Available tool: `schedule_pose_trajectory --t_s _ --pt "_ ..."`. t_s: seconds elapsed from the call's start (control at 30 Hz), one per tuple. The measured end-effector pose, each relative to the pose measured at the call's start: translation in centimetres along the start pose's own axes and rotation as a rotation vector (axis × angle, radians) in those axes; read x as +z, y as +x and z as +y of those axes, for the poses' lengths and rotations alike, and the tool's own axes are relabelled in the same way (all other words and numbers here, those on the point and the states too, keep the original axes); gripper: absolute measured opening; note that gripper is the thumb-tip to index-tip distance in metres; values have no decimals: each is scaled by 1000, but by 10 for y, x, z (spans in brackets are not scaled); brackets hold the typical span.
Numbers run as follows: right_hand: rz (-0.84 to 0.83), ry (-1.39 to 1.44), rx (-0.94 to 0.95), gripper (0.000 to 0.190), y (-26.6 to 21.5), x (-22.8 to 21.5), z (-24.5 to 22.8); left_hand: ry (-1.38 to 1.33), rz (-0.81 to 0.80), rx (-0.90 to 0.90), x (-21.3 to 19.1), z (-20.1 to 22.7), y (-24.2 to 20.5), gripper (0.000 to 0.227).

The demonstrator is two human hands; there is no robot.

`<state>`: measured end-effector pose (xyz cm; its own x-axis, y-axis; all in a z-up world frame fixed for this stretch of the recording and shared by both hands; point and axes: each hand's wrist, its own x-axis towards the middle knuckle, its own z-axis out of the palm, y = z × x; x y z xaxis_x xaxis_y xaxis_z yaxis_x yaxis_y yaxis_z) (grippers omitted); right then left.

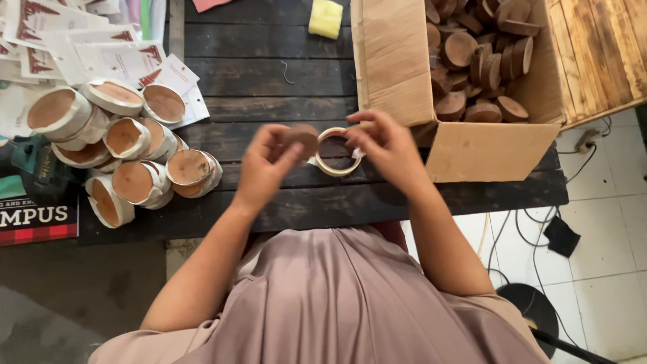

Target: The person repeatedly picks up small circular wooden discs from a cardboard box, wraps each one with a roll of masking tape, and places the finished items into a growing stack on the table.

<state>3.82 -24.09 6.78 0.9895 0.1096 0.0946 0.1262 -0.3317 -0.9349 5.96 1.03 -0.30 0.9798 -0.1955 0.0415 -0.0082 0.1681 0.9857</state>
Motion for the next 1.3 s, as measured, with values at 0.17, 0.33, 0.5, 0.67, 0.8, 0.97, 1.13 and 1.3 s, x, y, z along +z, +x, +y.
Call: schedule_pose_trajectory --t_s 0.17,0.33,0.5,0.67,0.8,0.97,1.13,1.3 --pt "-114 -439 -98 18 -12 22 28 -30 33 -27 -26 -16 -6 34" --pt "-122 -1149 -180 22 -31 52 114 -72 -32 3 -20 -7 -17 44" --pt "-2 -272 -108 24 -39 18 31 -54 -93 41 -9 21 -32 42" --pt "-22 -63 -64 23 -49 -1 -2 -42 -146 84 0 31 -35 38" --pt "-25 -118 -162 19 -54 3 -14 -47 -237 100 -2 22 -31 31" --pt "34 -257 -319 21 -54 15 -20 198 -146 181 20 33 -36 21" --pt "10 -306 -312 28 -51 24 -8 312 -30 242 21 28 -31 16" --pt "-219 76 126 60 -46 41 17 377 -290 238 15 22 -23 11"
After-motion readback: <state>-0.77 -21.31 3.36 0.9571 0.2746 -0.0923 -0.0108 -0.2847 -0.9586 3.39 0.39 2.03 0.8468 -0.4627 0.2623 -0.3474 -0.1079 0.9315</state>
